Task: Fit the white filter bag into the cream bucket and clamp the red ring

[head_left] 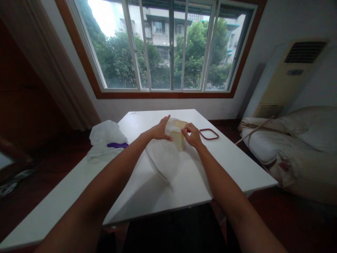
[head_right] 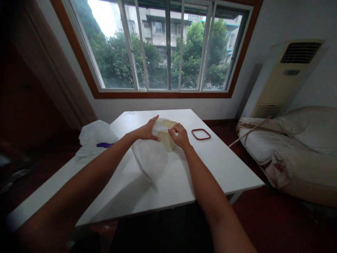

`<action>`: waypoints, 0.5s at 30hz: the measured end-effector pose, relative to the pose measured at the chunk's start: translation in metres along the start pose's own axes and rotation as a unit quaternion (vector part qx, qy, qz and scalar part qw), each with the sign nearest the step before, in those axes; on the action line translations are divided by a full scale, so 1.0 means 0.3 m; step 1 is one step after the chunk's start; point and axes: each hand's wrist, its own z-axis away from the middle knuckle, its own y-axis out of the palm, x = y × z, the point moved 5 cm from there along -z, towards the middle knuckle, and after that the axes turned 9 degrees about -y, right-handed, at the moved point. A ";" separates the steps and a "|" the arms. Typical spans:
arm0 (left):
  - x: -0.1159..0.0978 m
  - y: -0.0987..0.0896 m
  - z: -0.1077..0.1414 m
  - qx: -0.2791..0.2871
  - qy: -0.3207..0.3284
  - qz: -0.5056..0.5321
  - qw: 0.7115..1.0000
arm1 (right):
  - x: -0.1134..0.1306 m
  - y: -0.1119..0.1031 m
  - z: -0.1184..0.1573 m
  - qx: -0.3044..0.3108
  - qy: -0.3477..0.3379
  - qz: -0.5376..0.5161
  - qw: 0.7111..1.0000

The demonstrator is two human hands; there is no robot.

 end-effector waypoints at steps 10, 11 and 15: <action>0.257 -0.083 0.025 0.120 -0.171 -0.213 0.954 | -0.034 -0.021 0.005 -0.010 0.008 0.012 1.000; 0.286 -0.103 0.033 0.123 -0.192 -0.227 0.947 | -0.036 -0.022 0.005 -0.009 0.009 0.014 1.000; 0.397 -0.191 0.072 0.150 -0.297 -0.308 0.891 | -0.036 -0.021 0.003 -0.008 0.008 0.013 1.000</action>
